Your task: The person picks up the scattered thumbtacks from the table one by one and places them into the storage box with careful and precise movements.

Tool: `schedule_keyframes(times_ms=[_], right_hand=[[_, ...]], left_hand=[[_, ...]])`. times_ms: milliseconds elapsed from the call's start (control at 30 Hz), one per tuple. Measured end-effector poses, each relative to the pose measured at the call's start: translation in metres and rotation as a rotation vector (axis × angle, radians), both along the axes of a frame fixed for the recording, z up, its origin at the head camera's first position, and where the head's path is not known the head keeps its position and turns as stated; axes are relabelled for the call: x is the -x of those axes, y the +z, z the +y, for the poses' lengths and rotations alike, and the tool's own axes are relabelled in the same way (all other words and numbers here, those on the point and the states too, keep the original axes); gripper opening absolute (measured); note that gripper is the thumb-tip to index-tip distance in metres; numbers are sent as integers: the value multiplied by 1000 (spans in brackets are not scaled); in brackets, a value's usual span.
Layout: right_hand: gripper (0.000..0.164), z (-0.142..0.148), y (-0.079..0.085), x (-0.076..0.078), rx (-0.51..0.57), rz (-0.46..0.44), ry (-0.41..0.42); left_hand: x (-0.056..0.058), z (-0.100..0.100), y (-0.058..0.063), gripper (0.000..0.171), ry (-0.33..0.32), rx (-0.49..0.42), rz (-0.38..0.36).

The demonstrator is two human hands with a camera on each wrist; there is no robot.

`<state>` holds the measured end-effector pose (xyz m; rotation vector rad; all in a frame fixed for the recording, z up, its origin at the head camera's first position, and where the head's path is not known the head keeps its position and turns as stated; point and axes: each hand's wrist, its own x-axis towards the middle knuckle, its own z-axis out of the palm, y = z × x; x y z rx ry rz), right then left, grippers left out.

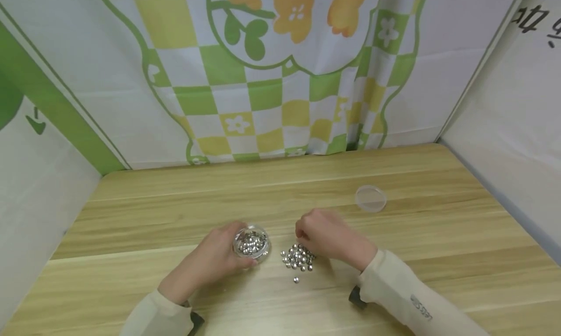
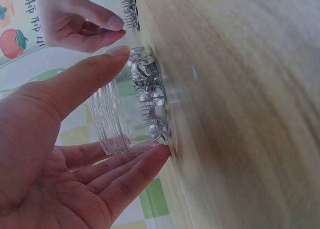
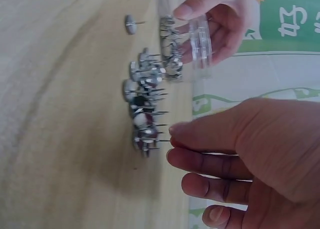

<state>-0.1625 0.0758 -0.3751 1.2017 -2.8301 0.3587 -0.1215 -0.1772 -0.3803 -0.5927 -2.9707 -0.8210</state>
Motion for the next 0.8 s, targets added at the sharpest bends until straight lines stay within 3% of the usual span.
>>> schedule_keyframes(times_ms=[267, 400, 600, 800], right_hand=[[21, -2, -7, 0, 2, -53, -26], [21, -5, -6, 2, 15, -27, -29], [9, -24, 9, 0, 95, -11, -36], [10, -53, 22, 0, 148, 20, 18]], left_hand=[[-1, 0, 0, 74, 7, 8, -13], [0, 0, 0, 76, 10, 13, -20], [1, -1, 0, 75, 2, 7, -22], [2, -1, -1, 74, 5, 14, -26]])
